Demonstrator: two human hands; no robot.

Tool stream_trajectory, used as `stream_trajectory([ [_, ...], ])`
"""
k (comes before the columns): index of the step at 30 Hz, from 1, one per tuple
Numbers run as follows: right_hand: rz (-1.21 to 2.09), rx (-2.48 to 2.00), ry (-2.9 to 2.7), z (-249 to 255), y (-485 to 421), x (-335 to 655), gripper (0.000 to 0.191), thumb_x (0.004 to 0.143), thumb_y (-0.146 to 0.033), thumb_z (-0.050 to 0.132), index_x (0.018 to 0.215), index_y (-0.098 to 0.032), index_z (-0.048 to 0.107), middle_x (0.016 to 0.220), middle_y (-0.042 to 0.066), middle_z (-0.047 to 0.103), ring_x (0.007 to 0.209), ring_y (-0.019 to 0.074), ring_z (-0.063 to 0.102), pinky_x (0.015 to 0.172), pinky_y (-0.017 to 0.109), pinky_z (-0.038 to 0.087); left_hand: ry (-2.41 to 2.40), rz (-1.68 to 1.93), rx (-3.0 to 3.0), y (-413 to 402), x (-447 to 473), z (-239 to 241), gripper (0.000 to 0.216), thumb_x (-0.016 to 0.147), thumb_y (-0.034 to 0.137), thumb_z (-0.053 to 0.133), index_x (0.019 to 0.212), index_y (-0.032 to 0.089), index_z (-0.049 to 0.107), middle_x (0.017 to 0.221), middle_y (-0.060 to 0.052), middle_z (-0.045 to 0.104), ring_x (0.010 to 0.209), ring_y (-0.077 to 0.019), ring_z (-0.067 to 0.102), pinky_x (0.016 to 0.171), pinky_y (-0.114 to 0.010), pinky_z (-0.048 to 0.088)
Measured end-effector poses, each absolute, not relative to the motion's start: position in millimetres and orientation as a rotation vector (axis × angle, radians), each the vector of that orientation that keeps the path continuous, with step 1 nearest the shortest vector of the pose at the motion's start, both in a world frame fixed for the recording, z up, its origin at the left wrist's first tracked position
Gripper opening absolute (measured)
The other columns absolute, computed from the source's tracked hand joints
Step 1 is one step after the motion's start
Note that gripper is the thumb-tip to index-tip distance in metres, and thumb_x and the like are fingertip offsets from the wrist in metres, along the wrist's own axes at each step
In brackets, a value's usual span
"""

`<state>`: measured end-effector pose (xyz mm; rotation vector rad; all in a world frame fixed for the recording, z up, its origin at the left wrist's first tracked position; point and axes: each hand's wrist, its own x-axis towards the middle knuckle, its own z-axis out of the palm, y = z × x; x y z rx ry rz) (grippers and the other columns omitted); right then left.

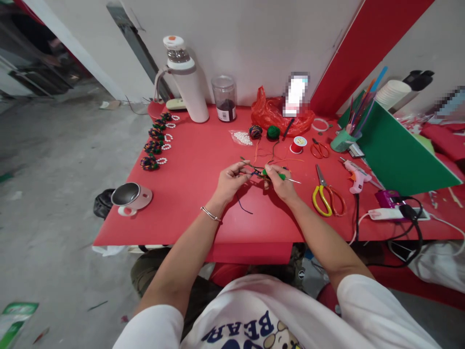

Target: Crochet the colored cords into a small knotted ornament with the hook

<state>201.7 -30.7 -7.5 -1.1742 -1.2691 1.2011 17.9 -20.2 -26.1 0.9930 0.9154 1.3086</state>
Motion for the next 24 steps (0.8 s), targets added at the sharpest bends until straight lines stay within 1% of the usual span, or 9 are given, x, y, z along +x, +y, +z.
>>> stream_trajectory([
  [7,1.178,-1.195,-1.303,-6.7,-32.5,200.8,0.053,0.088,-0.074,0.065,0.076,-0.022,0.067,0.056,-0.002,0.061,0.05,0.0125,0.057,0.048,0.024,0.047,0.921,1.3,0.969,-21.8,18.4,-23.3,0.049,0.066,0.015,0.089,0.114,0.018,0.081,0.081,-0.002,0.073,0.063,-0.01,0.061,0.062,-0.026,0.048],
  [10,1.086,-1.211,-1.389,-8.0,-34.3,199.4,0.047,0.093,-0.068,0.063,0.085,-0.023,0.07,0.059,-0.003,0.062,0.053,0.0132,0.061,0.052,0.024,0.048,0.921,1.283,0.914,-21.6,18.7,-21.4,0.051,0.064,0.017,0.09,0.115,0.018,0.081,0.08,-0.002,0.073,0.055,-0.0073,0.054,0.051,-0.023,0.037],
  [12,1.027,-1.198,-1.446,-9.7,-35.4,198.7,0.042,0.093,-0.065,0.064,0.092,-0.024,0.071,0.067,-0.002,0.067,0.056,0.0134,0.063,0.056,0.025,0.05,0.903,1.252,0.847,-21.2,18.3,-19.7,0.052,0.062,0.019,0.092,0.113,0.018,0.081,0.078,-0.002,0.073,0.048,-0.0049,0.047,0.044,-0.022,0.026],
  [14,0.988,-1.17,-1.482,-11.7,-36.1,198.6,0.041,0.092,-0.065,0.066,0.097,-0.025,0.073,0.076,0.0,0.072,0.061,0.014,0.066,0.06,0.026,0.052,0.875,1.208,0.788,-21.0,17.5,-17.8,0.052,0.06,0.021,0.094,0.11,0.018,0.082,0.076,-0.001,0.073,0.044,-0.0031,0.04,0.042,-0.022,0.018],
  [16,0.959,-1.14,-1.492,-14.0,-36.1,199.2,0.042,0.091,-0.067,0.068,0.101,-0.026,0.075,0.084,0.001,0.075,0.064,0.015,0.068,0.064,0.028,0.054,0.849,1.171,0.758,-21.0,16.4,-16.2,0.053,0.058,0.022,0.096,0.109,0.019,0.082,0.075,-0.001,0.073,0.042,-0.0024,0.038,0.041,-0.022,0.016],
  [19,0.947,-1.073,-1.475,-16.8,-34.2,200.6,0.045,0.086,-0.069,0.072,0.104,-0.029,0.079,0.089,0.002,0.077,0.066,0.0157,0.068,0.07,0.031,0.056,0.824,1.135,0.767,-21.3,14.6,-15.3,0.054,0.058,0.021,0.097,0.11,0.019,0.082,0.074,-0.002,0.074,0.041,-0.0017,0.036,0.042,-0.022,0.015],
  [22,1.025,-1.025,-1.354,-19.2,-30.0,200.9,0.048,0.079,-0.071,0.079,0.102,-0.029,0.081,0.085,0.002,0.077,0.064,0.0159,0.067,0.072,0.034,0.058,0.813,1.114,0.795,-21.7,12.7,-16.3,0.052,0.061,0.02,0.096,0.111,0.02,0.082,0.072,-0.001,0.073,0.041,-0.0012,0.033,0.042,-0.022,0.015],
  [24,1.138,-1.016,-1.216,-20.7,-26.3,200.5,0.054,0.071,-0.076,0.081,0.097,-0.028,0.082,0.079,0.001,0.075,0.06,0.0152,0.064,0.067,0.034,0.058,0.808,1.101,0.802,-21.9,11.5,-17.8,0.049,0.062,0.02,0.095,0.11,0.021,0.083,0.073,-0.001,0.072,0.042,-0.0006,0.031,0.042,-0.021,0.016],
])
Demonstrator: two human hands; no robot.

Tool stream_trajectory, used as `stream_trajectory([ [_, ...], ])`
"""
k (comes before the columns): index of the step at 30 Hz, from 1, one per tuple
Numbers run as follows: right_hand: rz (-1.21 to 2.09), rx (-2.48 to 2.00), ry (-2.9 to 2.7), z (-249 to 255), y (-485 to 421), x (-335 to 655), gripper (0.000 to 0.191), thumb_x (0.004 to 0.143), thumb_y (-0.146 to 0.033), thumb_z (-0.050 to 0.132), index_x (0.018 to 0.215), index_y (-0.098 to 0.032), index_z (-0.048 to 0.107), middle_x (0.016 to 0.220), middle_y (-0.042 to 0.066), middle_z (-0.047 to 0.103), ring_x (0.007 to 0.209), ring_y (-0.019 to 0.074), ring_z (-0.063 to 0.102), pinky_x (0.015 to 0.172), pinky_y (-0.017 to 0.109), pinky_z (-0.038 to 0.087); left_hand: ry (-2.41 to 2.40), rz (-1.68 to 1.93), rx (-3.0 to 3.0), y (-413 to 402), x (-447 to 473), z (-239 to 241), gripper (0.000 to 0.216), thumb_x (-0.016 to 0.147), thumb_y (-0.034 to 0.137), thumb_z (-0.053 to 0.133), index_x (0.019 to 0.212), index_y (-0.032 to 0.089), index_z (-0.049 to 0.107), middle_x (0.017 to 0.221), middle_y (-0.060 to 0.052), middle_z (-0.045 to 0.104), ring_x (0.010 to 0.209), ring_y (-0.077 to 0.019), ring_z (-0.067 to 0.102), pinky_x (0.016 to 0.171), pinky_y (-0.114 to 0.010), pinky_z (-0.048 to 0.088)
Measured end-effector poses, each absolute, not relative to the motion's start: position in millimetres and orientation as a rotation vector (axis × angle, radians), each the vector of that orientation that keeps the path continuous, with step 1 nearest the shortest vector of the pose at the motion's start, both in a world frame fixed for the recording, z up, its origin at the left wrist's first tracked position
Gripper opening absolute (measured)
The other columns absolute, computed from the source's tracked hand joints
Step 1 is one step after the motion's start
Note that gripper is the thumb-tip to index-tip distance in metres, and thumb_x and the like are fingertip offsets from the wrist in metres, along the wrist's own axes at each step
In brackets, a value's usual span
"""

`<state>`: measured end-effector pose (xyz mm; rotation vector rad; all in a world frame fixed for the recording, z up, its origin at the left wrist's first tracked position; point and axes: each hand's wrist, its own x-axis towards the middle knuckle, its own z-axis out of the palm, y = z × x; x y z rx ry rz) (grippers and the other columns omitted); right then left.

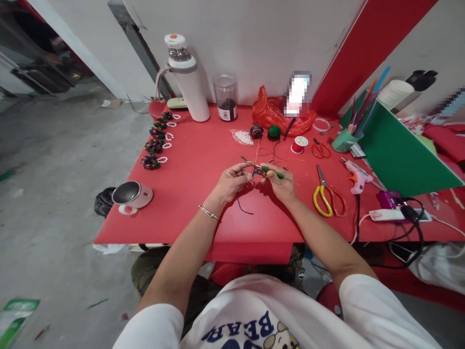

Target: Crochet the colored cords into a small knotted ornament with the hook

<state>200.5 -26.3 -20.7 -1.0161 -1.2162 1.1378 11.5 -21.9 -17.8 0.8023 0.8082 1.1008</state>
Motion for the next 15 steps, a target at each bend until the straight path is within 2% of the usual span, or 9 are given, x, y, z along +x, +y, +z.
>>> stream_trajectory([
  [3,1.372,-0.977,-1.062,-21.5,-21.5,200.6,0.059,0.06,-0.076,0.087,0.086,-0.024,0.08,0.069,-0.001,0.069,0.054,0.012,0.058,0.056,0.029,0.053,0.784,1.064,0.811,-22.3,10.3,-19.9,0.047,0.061,0.022,0.097,0.106,0.021,0.084,0.077,-0.003,0.073,0.045,-0.0029,0.042,0.044,-0.021,0.026],
  [6,1.594,-0.911,-0.984,-19.3,-19.5,202.1,0.047,0.059,-0.062,0.093,0.08,-0.023,0.078,0.065,-0.003,0.067,0.053,0.0092,0.054,0.053,0.024,0.048,0.761,1.011,0.839,-23.2,9.8,-20.6,0.048,0.06,0.023,0.099,0.106,0.02,0.085,0.083,-0.007,0.076,0.057,-0.0106,0.06,0.052,-0.024,0.043],
  [8,1.677,-0.877,-0.926,-16.7,-19.3,203.3,0.036,0.061,-0.051,0.093,0.076,-0.023,0.076,0.064,-0.004,0.067,0.052,0.0078,0.052,0.051,0.022,0.046,0.755,0.991,0.851,-24.0,9.2,-19.7,0.047,0.06,0.023,0.099,0.105,0.019,0.084,0.085,-0.008,0.077,0.062,-0.0132,0.065,0.056,-0.026,0.047],
  [11,1.73,-0.883,-0.877,-13.4,-19.1,205.3,0.023,0.063,-0.038,0.088,0.072,-0.022,0.074,0.064,-0.004,0.068,0.05,0.007,0.049,0.05,0.021,0.043,0.761,0.987,0.845,-24.6,7.5,-17.0,0.045,0.06,0.023,0.099,0.102,0.018,0.084,0.079,-0.006,0.075,0.059,-0.0112,0.062,0.054,-0.025,0.044],
  [15,1.761,-0.908,-0.884,-12.2,-18.0,208.8,0.018,0.065,-0.032,0.082,0.078,-0.022,0.075,0.068,-0.003,0.071,0.051,0.0071,0.05,0.051,0.022,0.043,0.774,0.97,0.849,-23.5,3.7,-14.4,0.043,0.06,0.023,0.098,0.101,0.018,0.085,0.071,-0.001,0.069,0.047,-0.004,0.043,0.047,-0.023,0.032],
])
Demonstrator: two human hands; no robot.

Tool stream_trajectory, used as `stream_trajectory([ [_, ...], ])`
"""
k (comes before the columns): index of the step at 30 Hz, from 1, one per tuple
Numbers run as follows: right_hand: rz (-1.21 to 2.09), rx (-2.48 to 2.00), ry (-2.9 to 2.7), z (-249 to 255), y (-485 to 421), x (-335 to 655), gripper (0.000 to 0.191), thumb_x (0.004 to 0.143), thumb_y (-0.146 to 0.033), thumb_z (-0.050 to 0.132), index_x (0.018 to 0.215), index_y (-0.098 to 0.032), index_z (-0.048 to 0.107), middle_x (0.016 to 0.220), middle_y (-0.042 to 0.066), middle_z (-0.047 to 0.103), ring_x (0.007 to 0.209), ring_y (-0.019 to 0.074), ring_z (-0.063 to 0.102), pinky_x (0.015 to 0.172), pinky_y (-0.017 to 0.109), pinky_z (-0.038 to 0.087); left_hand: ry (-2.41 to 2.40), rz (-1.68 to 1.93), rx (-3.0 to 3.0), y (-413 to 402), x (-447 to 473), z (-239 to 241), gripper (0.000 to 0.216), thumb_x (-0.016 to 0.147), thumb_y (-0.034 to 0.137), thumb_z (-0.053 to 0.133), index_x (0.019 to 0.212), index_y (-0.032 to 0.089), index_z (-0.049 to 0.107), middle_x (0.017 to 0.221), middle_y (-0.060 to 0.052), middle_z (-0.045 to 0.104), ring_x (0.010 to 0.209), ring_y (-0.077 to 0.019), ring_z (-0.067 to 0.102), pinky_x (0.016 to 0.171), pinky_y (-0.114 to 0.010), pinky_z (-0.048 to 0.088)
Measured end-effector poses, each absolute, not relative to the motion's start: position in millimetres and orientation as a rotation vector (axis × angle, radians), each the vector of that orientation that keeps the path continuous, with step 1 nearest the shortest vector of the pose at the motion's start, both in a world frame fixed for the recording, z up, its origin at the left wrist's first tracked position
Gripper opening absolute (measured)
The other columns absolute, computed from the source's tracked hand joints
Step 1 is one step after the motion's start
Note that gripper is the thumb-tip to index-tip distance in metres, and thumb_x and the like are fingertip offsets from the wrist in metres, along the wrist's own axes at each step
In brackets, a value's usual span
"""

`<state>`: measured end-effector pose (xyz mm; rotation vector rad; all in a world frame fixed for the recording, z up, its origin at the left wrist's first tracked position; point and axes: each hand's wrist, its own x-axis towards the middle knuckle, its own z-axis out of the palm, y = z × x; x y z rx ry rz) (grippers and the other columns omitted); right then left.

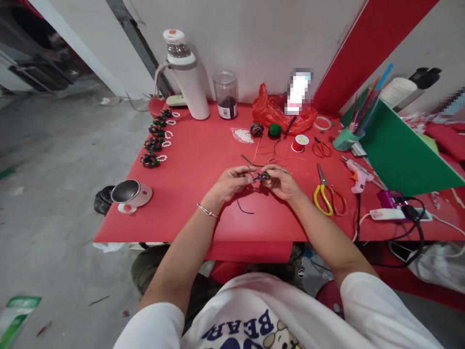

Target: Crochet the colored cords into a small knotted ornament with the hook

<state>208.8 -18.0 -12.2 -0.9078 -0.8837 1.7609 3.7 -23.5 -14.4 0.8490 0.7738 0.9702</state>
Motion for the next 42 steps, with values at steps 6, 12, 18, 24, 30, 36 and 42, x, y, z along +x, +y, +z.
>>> stream_trajectory([
  [6,1.802,-0.883,-0.948,-15.6,-16.1,213.3,0.016,0.068,-0.031,0.08,0.079,-0.021,0.077,0.063,-0.004,0.066,0.054,0.0083,0.053,0.055,0.022,0.046,0.775,0.965,0.863,-21.7,0.7,-15.1,0.041,0.061,0.021,0.096,0.101,0.019,0.085,0.063,0.001,0.065,0.043,-0.0024,0.03,0.044,-0.023,0.02],
  [12,1.825,-0.844,-0.948,-17.7,-15.2,214.0,0.017,0.068,-0.031,0.083,0.081,-0.021,0.079,0.066,-0.003,0.069,0.057,0.0081,0.056,0.055,0.021,0.046,0.758,0.966,0.858,-21.7,-0.8,-14.5,0.041,0.061,0.022,0.097,0.1,0.02,0.085,0.062,0.0,0.065,0.043,-0.002,0.029,0.044,-0.023,0.017],
  [18,1.816,-0.874,-0.91,-17.6,-15.0,213.4,0.019,0.067,-0.031,0.085,0.083,-0.021,0.081,0.074,-0.002,0.074,0.057,0.0075,0.058,0.054,0.02,0.048,0.767,0.962,0.879,-21.7,-1.7,-16.5,0.041,0.063,0.023,0.097,0.102,0.021,0.085,0.068,-0.003,0.071,0.046,-0.0051,0.038,0.047,-0.026,0.03],
  [24,1.815,-0.876,-0.879,-18.1,-15.0,214.0,0.021,0.066,-0.03,0.088,0.084,-0.023,0.082,0.077,-0.002,0.077,0.057,0.0075,0.06,0.052,0.02,0.05,0.739,0.983,0.868,-22.4,-0.5,-14.7,0.041,0.062,0.023,0.098,0.1,0.019,0.085,0.072,-0.003,0.072,0.051,-0.0067,0.048,0.053,-0.026,0.039],
  [30,1.833,-0.831,-0.858,-20.1,-14.1,214.3,0.025,0.063,-0.031,0.093,0.085,-0.021,0.083,0.077,-0.001,0.078,0.057,0.0067,0.062,0.051,0.019,0.05,0.758,0.965,0.874,-21.5,-2.3,-15.3,0.043,0.062,0.02,0.096,0.103,0.018,0.084,0.07,-0.002,0.071,0.044,-0.0018,0.037,0.044,-0.021,0.022],
  [36,1.821,-0.816,-0.854,-17.5,-16.0,212.3,0.027,0.064,-0.033,0.096,0.086,-0.023,0.083,0.072,-0.003,0.076,0.057,0.0057,0.061,0.05,0.017,0.05,0.696,0.974,0.865,-22.5,1.0,-13.7,0.043,0.059,0.018,0.097,0.1,0.02,0.086,0.075,-0.004,0.075,0.052,-0.0075,0.056,0.046,-0.02,0.031],
  [42,1.791,-0.842,-0.841,-15.0,-17.9,209.7,0.032,0.059,-0.035,0.1,0.085,-0.024,0.084,0.072,-0.004,0.076,0.055,0.0049,0.061,0.048,0.016,0.048,0.701,1.021,0.857,-23.2,3.3,-15.7,0.04,0.064,0.018,0.097,0.103,0.021,0.085,0.081,-0.005,0.079,0.06,-0.011,0.064,0.056,-0.024,0.047],
])
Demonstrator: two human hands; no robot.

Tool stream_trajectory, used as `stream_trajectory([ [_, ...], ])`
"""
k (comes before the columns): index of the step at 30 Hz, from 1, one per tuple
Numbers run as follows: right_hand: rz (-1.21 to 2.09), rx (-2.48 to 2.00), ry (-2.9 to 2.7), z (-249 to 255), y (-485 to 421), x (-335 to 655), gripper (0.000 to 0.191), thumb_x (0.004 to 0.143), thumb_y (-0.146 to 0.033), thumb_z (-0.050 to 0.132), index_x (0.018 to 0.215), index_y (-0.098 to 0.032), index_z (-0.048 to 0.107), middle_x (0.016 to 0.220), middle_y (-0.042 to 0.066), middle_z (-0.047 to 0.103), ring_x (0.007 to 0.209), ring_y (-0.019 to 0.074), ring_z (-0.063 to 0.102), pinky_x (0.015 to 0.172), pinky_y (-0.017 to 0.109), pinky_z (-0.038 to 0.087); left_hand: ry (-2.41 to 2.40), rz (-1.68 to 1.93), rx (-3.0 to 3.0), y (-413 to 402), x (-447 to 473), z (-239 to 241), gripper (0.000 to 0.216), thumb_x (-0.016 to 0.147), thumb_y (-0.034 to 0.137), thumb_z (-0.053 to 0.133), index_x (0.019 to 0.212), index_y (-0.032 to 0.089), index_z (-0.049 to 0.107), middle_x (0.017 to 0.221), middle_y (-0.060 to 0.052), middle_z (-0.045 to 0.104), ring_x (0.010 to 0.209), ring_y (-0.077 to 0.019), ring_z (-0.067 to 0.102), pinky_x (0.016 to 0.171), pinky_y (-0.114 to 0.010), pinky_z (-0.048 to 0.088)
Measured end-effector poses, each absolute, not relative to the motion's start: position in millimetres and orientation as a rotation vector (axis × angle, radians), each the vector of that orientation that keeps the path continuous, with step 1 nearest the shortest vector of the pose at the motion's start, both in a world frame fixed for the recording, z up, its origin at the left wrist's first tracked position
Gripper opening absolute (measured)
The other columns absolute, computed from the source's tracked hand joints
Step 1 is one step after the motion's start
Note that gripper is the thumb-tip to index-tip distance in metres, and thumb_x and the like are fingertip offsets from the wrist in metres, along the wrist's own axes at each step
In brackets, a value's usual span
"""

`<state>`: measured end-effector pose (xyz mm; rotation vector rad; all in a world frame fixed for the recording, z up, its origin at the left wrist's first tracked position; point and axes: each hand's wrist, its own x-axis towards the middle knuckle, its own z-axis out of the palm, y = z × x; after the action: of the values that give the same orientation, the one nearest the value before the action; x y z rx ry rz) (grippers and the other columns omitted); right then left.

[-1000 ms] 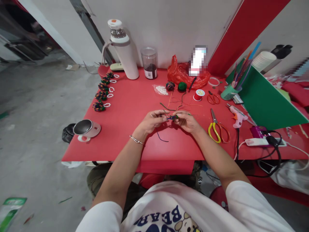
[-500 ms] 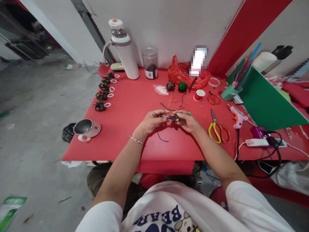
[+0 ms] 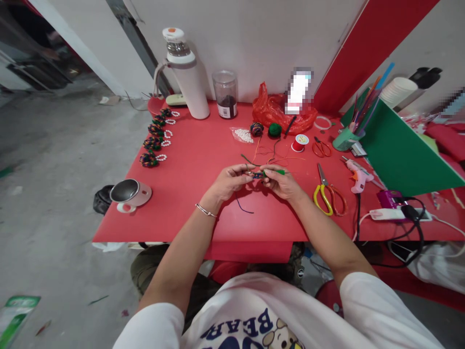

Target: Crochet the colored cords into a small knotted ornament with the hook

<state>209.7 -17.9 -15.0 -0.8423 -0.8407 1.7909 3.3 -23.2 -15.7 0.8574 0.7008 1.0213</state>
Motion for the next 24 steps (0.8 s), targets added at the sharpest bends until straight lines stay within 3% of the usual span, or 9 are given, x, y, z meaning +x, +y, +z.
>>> stream_trajectory([
  [6,1.74,-0.894,-0.909,-16.3,-19.1,208.3,0.033,0.059,-0.039,0.099,0.086,-0.025,0.085,0.065,-0.005,0.073,0.053,0.0055,0.06,0.048,0.016,0.047,0.768,1.105,0.874,-22.2,9.3,-23.4,0.043,0.064,0.019,0.097,0.104,0.02,0.084,0.087,-0.007,0.079,0.071,-0.0149,0.071,0.063,-0.027,0.054],
  [10,1.7,-0.932,-0.964,-17.9,-19.1,207.9,0.035,0.06,-0.043,0.098,0.087,-0.026,0.085,0.07,-0.004,0.075,0.052,0.0055,0.059,0.048,0.018,0.047,0.784,1.116,0.866,-22.9,9.5,-21.5,0.041,0.064,0.024,0.098,0.102,0.02,0.085,0.083,-0.006,0.078,0.061,-0.011,0.063,0.055,-0.024,0.048],
  [14,1.678,-0.937,-1.001,-18.8,-18.9,207.4,0.035,0.062,-0.044,0.097,0.088,-0.025,0.084,0.074,-0.003,0.075,0.054,0.0068,0.057,0.049,0.021,0.045,0.845,1.14,0.865,-24.7,9.8,-16.4,0.03,0.064,0.034,0.099,0.086,0.018,0.085,0.074,-0.005,0.076,0.049,-0.0067,0.051,0.046,-0.023,0.038],
  [19,1.633,-0.946,-1.092,-17.5,-19.4,206.9,0.04,0.06,-0.039,0.097,0.095,-0.025,0.082,0.07,-0.004,0.071,0.051,0.0068,0.05,0.048,0.022,0.038,0.88,1.208,0.933,-25.5,11.7,-15.5,0.031,0.06,0.035,0.101,0.079,0.017,0.085,0.075,-0.008,0.078,0.064,-0.0144,0.066,0.059,-0.027,0.051],
  [24,1.626,-0.98,-1.189,-18.3,-20.5,208.9,0.049,0.063,-0.032,0.093,0.109,-0.024,0.079,0.063,-0.008,0.063,0.047,0.0062,0.045,0.045,0.022,0.033,0.909,1.175,0.916,-24.5,11.3,-17.7,0.032,0.058,0.035,0.101,0.077,0.017,0.083,0.07,-0.008,0.076,0.057,-0.0148,0.063,0.051,-0.028,0.047],
])
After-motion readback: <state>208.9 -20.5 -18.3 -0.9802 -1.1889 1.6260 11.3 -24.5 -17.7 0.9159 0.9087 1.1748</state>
